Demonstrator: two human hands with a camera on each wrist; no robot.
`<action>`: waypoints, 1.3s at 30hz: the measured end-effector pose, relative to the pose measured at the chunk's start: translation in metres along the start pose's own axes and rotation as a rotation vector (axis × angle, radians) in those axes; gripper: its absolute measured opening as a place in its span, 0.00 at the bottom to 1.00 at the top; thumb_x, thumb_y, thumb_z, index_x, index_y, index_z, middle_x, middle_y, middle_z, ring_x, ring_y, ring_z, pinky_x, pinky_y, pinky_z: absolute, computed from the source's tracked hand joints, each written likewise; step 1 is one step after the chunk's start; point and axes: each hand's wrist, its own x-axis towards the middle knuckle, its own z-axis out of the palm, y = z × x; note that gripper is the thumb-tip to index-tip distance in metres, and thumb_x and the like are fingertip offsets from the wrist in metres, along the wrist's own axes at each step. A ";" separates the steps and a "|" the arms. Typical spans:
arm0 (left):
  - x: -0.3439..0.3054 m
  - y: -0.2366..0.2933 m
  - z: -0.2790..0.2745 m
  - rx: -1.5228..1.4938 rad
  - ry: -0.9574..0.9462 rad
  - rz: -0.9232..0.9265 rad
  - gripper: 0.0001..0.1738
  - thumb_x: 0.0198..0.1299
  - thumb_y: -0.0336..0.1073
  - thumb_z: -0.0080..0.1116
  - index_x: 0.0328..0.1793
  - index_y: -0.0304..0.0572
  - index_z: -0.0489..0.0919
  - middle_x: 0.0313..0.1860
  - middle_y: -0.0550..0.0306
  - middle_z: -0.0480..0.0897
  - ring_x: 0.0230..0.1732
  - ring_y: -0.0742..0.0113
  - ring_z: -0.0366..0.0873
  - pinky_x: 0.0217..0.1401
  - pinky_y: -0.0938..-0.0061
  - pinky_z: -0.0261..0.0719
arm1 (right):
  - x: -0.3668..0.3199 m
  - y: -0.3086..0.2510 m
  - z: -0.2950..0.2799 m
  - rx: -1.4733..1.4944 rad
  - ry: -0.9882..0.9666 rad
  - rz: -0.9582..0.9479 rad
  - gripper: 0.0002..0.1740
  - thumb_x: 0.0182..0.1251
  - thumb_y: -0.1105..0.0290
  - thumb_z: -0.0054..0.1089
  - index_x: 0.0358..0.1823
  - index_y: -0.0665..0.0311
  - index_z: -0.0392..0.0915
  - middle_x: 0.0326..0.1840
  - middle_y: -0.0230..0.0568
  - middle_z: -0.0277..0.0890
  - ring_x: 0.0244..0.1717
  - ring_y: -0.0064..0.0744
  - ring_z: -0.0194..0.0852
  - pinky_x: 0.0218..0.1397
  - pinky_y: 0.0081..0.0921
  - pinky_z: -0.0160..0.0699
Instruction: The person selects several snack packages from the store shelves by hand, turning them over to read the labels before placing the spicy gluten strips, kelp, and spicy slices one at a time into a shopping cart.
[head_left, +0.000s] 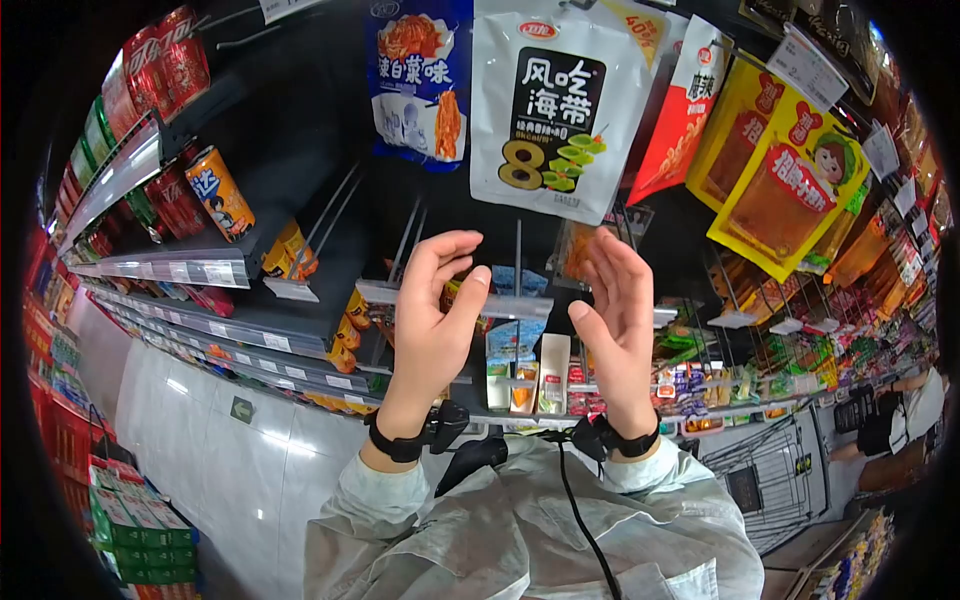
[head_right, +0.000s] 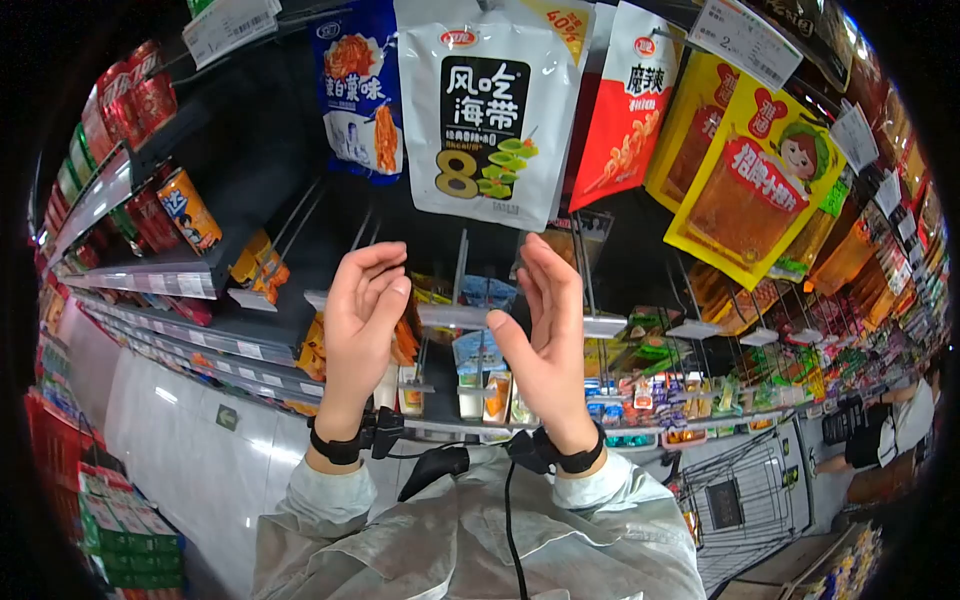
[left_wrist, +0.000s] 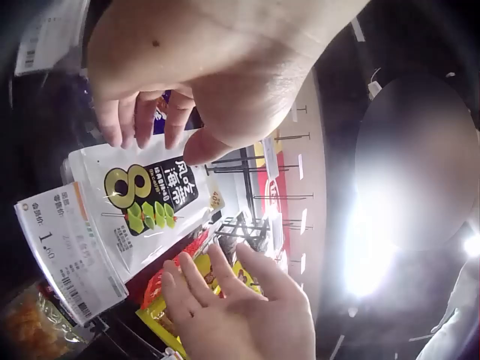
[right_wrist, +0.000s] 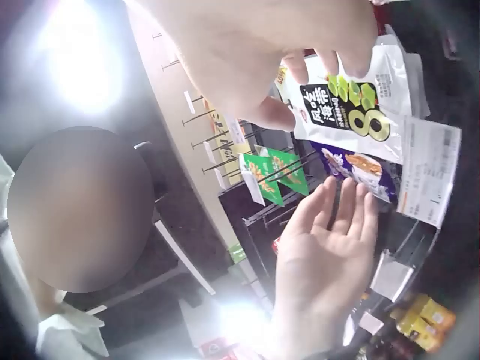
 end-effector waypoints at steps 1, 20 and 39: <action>0.008 -0.003 0.003 0.032 0.008 0.017 0.20 0.69 0.27 0.59 0.66 0.33 0.74 0.65 0.49 0.78 0.68 0.61 0.74 0.73 0.66 0.71 | 0.004 -0.002 0.003 0.005 0.007 -0.054 0.41 0.65 0.83 0.62 0.79 0.66 0.56 0.83 0.48 0.53 0.85 0.40 0.48 0.86 0.39 0.45; 0.065 -0.043 0.016 0.143 0.027 -0.056 0.45 0.68 0.34 0.63 0.85 0.37 0.51 0.81 0.29 0.59 0.84 0.45 0.56 0.85 0.53 0.53 | 0.044 0.022 0.005 0.069 0.121 0.063 0.43 0.68 0.82 0.60 0.81 0.62 0.50 0.80 0.57 0.54 0.79 0.43 0.58 0.80 0.37 0.58; 0.043 -0.038 0.011 -0.063 -0.039 -0.100 0.43 0.69 0.34 0.62 0.85 0.36 0.52 0.82 0.29 0.58 0.85 0.45 0.53 0.86 0.53 0.50 | 0.025 0.005 0.011 0.007 0.098 0.104 0.18 0.81 0.73 0.54 0.67 0.74 0.73 0.58 0.36 0.80 0.57 0.20 0.76 0.62 0.21 0.74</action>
